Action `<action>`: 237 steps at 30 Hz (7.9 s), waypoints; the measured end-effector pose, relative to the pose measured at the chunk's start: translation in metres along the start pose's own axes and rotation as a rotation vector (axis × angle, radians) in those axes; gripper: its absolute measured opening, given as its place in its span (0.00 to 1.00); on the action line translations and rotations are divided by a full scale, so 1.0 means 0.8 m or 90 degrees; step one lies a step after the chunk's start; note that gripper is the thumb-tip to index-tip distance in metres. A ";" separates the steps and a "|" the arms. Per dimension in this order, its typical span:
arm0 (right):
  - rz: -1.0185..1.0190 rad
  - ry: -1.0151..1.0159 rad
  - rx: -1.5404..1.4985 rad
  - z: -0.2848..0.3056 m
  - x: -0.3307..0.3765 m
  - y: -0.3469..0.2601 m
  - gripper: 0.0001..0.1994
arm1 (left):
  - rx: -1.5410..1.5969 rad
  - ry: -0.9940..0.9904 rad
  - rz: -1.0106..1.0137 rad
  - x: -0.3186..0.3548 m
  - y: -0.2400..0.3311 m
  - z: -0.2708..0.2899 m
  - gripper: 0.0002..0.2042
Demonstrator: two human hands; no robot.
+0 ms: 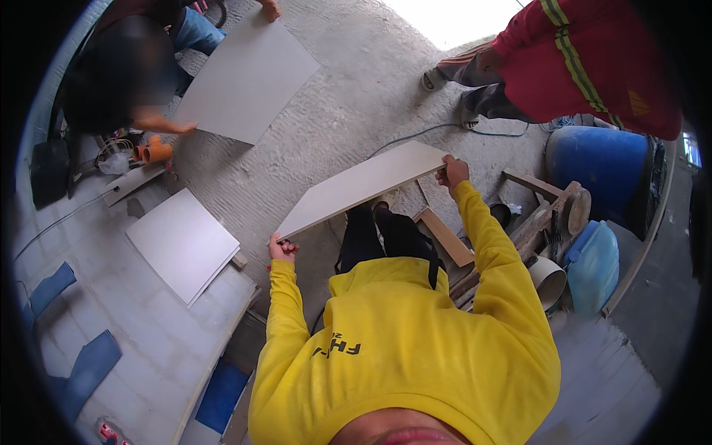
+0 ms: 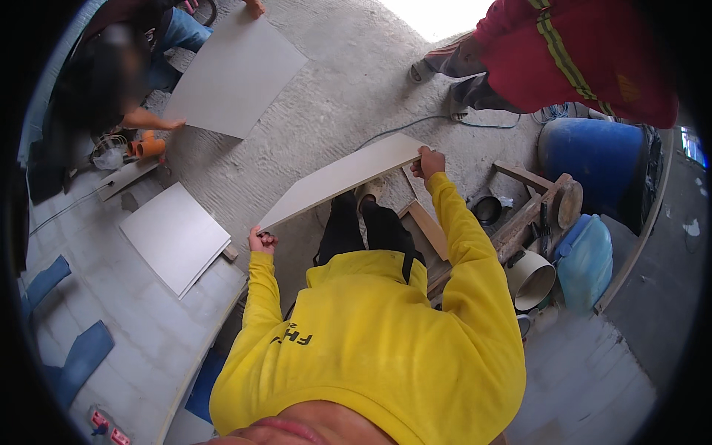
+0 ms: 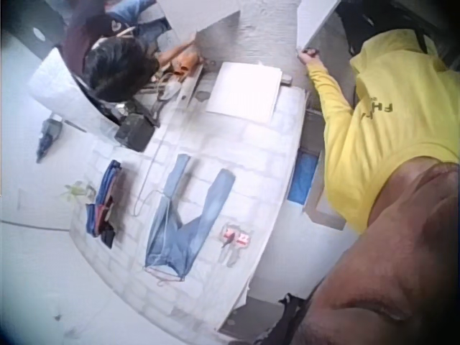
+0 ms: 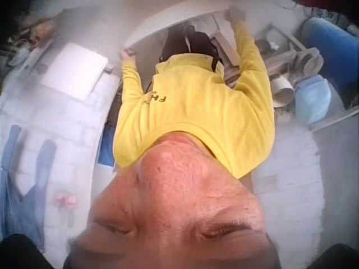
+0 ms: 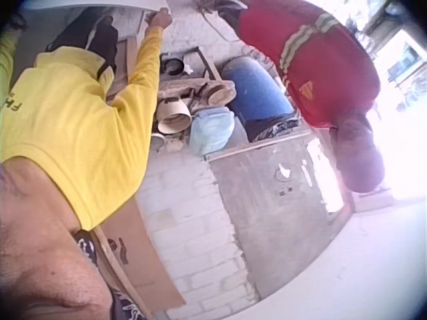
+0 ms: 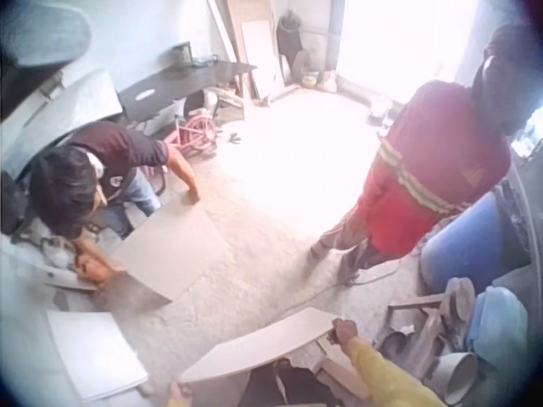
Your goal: The person assembles a wooden frame by inserting white panels into a cardboard jig. They work alongside another person, handling the panels and the frame structure to position and secure them.
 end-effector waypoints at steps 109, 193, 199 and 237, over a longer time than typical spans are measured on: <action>0.046 -0.045 0.232 -0.158 -0.181 -0.052 0.16 | 0.032 0.116 0.055 -0.096 -0.085 -0.077 0.16; -0.242 -0.242 0.343 -0.229 -0.094 0.033 0.33 | 0.044 0.214 0.033 -0.086 -0.082 -0.105 0.17; -0.237 -0.244 0.374 -0.240 -0.070 0.034 0.32 | 0.043 0.218 0.037 -0.089 -0.092 -0.099 0.17; -0.162 -0.242 0.381 -0.259 -0.070 0.065 0.21 | 0.059 0.052 0.061 -0.093 -0.084 -0.087 0.18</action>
Point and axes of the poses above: each hand's wrist, its own x-axis away from the middle knuckle, its own z-axis out of the back of the hand, y = z × x, the point moved 2 cm from there along -x, towards the middle knuckle, and after that the axes turned 4 degrees about x, right-handed, at the moved point
